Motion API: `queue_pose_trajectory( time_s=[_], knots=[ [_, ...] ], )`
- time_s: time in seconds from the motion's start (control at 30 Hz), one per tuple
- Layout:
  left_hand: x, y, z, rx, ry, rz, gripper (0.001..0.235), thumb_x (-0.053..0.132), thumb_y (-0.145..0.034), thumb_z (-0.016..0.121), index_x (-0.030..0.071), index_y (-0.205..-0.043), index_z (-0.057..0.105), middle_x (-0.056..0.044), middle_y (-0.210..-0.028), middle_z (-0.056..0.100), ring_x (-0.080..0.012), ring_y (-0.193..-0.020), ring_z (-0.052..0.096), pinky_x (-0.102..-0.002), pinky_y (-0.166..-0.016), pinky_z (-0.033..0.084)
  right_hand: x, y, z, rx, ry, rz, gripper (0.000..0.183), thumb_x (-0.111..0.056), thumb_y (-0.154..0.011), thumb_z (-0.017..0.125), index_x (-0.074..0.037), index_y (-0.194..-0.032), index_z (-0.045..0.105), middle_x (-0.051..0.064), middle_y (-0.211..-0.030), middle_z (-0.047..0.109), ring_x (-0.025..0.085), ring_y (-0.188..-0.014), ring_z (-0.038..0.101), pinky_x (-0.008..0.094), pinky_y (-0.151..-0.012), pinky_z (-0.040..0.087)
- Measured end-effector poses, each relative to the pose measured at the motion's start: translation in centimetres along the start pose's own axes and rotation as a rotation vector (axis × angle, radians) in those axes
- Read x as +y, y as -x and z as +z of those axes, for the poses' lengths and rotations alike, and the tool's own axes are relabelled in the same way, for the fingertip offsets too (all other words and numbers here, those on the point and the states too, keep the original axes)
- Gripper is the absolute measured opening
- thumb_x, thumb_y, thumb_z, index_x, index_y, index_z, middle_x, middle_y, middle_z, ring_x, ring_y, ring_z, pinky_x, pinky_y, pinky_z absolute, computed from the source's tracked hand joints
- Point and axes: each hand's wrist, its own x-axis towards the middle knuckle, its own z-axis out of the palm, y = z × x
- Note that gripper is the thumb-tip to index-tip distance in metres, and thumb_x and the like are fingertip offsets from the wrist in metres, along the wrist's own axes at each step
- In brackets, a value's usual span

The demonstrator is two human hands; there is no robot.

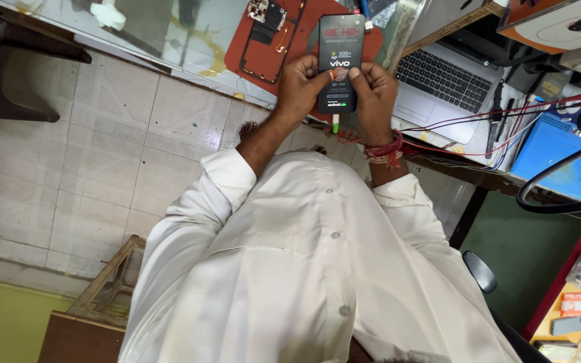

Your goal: The person holds a smartphone connected to a power source and repeatedly taps the screen to navigate menus. The person also briefly handles a disassembled phone frame on the workbench.

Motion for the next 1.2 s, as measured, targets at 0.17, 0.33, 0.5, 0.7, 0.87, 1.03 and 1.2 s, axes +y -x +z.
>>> queue_pose_trajectory(
  time_s=[0.17, 0.33, 0.5, 0.7, 0.87, 1.03, 1.2],
  knots=[
    [0.2, 0.0, 0.4, 0.024, -0.045, 0.009, 0.009, 0.004, -0.091, 0.077, -0.003, -0.093, 0.071, -0.008, -0.08, 0.076, -0.006, -0.067, 0.069, -0.022, -0.059, 0.055, 1.0, 0.1, -0.2, 0.046, 0.133, -0.07, 0.014, -0.01, -0.106, 0.065, 0.004, -0.104, 0.07, 0.005, -0.09, 0.072, 0.006, -0.078, 0.065, 0.023, -0.07, 0.053],
    [0.1, 0.2, 0.6, 0.04, -0.079, 0.041, 0.009, 0.003, -0.089, 0.079, -0.002, -0.092, 0.072, -0.006, -0.08, 0.076, -0.0052, -0.068, 0.067, -0.022, -0.059, 0.053, 0.8, 0.0, -0.4, 0.005, 0.069, -0.042, 0.012, -0.008, -0.106, 0.063, 0.003, -0.106, 0.068, 0.005, -0.093, 0.074, 0.007, -0.079, 0.066, 0.024, -0.071, 0.055],
    [-0.9, -0.2, 0.3, 0.096, -0.278, 0.077, 0.018, 0.004, -0.091, 0.085, -0.003, -0.084, 0.07, -0.005, -0.072, 0.061, -0.006, -0.064, 0.05, -0.024, -0.055, 0.039, 0.9, 0.0, -0.8, -0.056, 0.04, -0.052, 0.012, -0.008, -0.11, 0.062, 0.003, -0.107, 0.066, 0.005, -0.098, 0.072, 0.008, -0.086, 0.065, 0.025, -0.078, 0.054],
    [-0.8, -0.2, 0.0, 0.056, -0.181, 0.044, 0.02, 0.006, -0.094, 0.085, -0.003, -0.088, 0.069, -0.004, -0.075, 0.061, -0.0054, -0.067, 0.051, -0.024, -0.058, 0.042, 1.2, -0.6, -0.8, -0.081, 0.083, -0.091, 0.013, -0.009, -0.11, 0.062, 0.003, -0.106, 0.066, 0.005, -0.097, 0.073, 0.008, -0.085, 0.066, 0.026, -0.077, 0.055],
    [-0.4, -0.5, -0.2, -0.037, -0.006, -0.047, 0.012, 0.006, -0.091, 0.078, 0.0, -0.097, 0.07, -0.004, -0.086, 0.076, -0.0052, -0.073, 0.069, -0.022, -0.064, 0.056, 1.1, -0.6, -0.7, -0.04, 0.112, -0.078, 0.012, -0.009, -0.109, 0.062, 0.002, -0.105, 0.066, 0.004, -0.094, 0.073, 0.006, -0.081, 0.065, 0.024, -0.073, 0.053],
    [-1.5, -1.8, -0.7, -0.091, -0.021, -0.047, 0.01, 0.004, -0.092, 0.076, -0.002, -0.097, 0.07, -0.006, -0.086, 0.077, -0.0065, -0.074, 0.069, -0.023, -0.066, 0.056, 0.9, -0.4, -0.2, 0.01, 0.148, -0.085, 0.011, -0.007, -0.11, 0.062, 0.003, -0.104, 0.066, 0.004, -0.094, 0.072, 0.006, -0.081, 0.063, 0.024, -0.074, 0.052],
    [-1.8, -1.7, -0.6, -0.13, -0.007, -0.02, 0.01, 0.004, -0.093, 0.076, -0.002, -0.097, 0.069, -0.007, -0.089, 0.076, -0.0068, -0.077, 0.069, -0.023, -0.068, 0.057, 0.3, 0.3, 0.0, 0.047, 0.181, -0.077, 0.009, -0.005, -0.11, 0.062, 0.003, -0.107, 0.065, 0.003, -0.094, 0.07, 0.005, -0.083, 0.062, 0.023, -0.075, 0.051]
  ],
)
